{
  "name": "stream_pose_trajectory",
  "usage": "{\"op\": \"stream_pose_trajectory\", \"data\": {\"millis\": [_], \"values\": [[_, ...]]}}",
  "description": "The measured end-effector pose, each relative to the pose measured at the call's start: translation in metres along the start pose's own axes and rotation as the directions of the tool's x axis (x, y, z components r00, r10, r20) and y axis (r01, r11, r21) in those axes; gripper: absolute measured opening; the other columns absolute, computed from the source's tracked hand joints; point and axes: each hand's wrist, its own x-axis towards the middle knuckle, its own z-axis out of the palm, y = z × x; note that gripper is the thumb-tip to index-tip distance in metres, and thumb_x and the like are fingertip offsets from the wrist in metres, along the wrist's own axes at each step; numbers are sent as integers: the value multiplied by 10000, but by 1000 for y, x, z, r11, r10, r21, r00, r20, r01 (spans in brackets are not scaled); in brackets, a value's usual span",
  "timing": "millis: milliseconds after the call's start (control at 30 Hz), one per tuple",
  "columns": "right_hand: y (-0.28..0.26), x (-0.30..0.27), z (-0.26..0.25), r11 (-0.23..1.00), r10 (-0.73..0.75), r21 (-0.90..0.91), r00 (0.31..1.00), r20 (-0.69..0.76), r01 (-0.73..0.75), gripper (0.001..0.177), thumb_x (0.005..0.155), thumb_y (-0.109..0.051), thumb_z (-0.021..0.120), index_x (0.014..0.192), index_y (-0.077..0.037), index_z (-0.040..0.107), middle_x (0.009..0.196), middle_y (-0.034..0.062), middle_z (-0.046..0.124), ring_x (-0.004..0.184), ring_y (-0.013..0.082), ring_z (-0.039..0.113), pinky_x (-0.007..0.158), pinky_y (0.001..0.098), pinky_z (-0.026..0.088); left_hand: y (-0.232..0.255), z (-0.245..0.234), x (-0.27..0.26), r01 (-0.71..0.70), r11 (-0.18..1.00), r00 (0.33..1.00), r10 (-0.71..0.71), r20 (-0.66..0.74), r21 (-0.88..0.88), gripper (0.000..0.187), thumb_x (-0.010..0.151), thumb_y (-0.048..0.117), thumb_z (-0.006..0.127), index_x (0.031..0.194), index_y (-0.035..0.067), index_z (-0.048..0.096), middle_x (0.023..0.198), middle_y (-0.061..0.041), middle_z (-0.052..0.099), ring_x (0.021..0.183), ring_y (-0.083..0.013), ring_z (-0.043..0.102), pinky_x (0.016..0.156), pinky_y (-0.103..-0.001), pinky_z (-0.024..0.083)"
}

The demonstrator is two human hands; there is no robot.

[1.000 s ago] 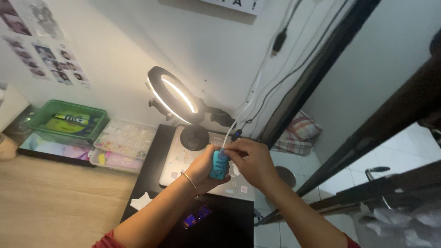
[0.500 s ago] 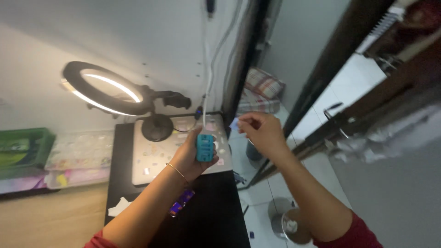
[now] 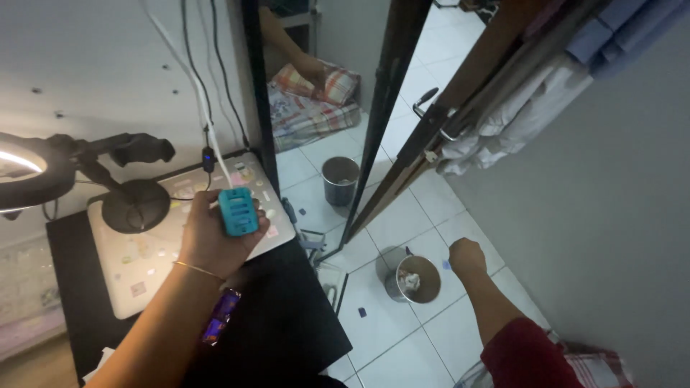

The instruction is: The person is organizing items on a shelf and wiping down desk surfaces with a cleaning cloth.

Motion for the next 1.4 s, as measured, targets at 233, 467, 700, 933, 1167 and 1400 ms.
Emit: {"op": "stream_pose_trajectory", "data": {"millis": [233, 467, 700, 933, 1167, 1400], "values": [[-148, -88, -103, 826, -200, 499, 964, -175, 262, 221, 931, -184, 654, 1079, -77, 778, 1037, 202, 754, 963, 365, 712, 875, 451, 559, 9, -33, 3, -107, 994, 992, 109, 58, -29, 416, 1033, 416, 541, 1135, 16, 591, 998, -154, 642, 892, -299, 613, 837, -426, 551], [-321, -201, -95, -32, -938, 66, -7, -346, 997, 339, 918, -113, 574, 1223, -112, 720, 1267, 101, 686, 1182, 317, 620, 993, 444, 492, 34, -71, -20, -203, 973, 977, 208, 38, -108, 279, 1035, 355, 542, 934, 98, 500, 1002, -123, 639, 947, -301, 615, 942, -465, 550], [-363, -243, -88, -306, -915, 33, -285, -284, 951, 366, 893, -120, 629, 1249, -142, 711, 1259, 37, 654, 1245, 281, 534, 1019, 450, 433, 34, -88, -19, -294, 953, 953, 299, -58, 75, 237, 860, 167, 624, 1090, 111, 630, 1028, -57, 647, 964, -224, 630, 973, -500, 588], [-356, -213, -103, -250, -957, 95, -231, -175, 964, 120, 903, -131, 728, 1021, -119, 704, 1067, 76, 664, 1099, 293, 601, 974, 416, 473, 12, -163, 57, -400, 747, 893, 448, 43, 531, 411, 895, 92, 684, 1302, 55, 642, 1159, -77, 689, 1060, -170, 636, 923, -325, 513], [-361, -178, -150, -139, -812, 33, -95, -575, 990, 296, 817, -92, 720, 1112, -91, 724, 1110, 77, 698, 1073, 302, 630, 949, 421, 491, 28, -186, 114, -447, 635, 829, 558, 26, 630, 427, 912, 78, 674, 1332, 64, 593, 1191, -100, 714, 1083, -184, 658, 940, -315, 517], [-406, -115, -153, -200, -630, -274, -338, -699, 941, 319, 736, -234, 807, 1009, -89, 732, 1026, 108, 702, 970, 325, 645, 873, 539, 478, 37, -250, 190, -485, 274, 716, 669, 198, 831, 579, 887, 128, 719, 1431, 62, 528, 1406, -130, 639, 1315, -225, 592, 1103, -345, 453]]}}
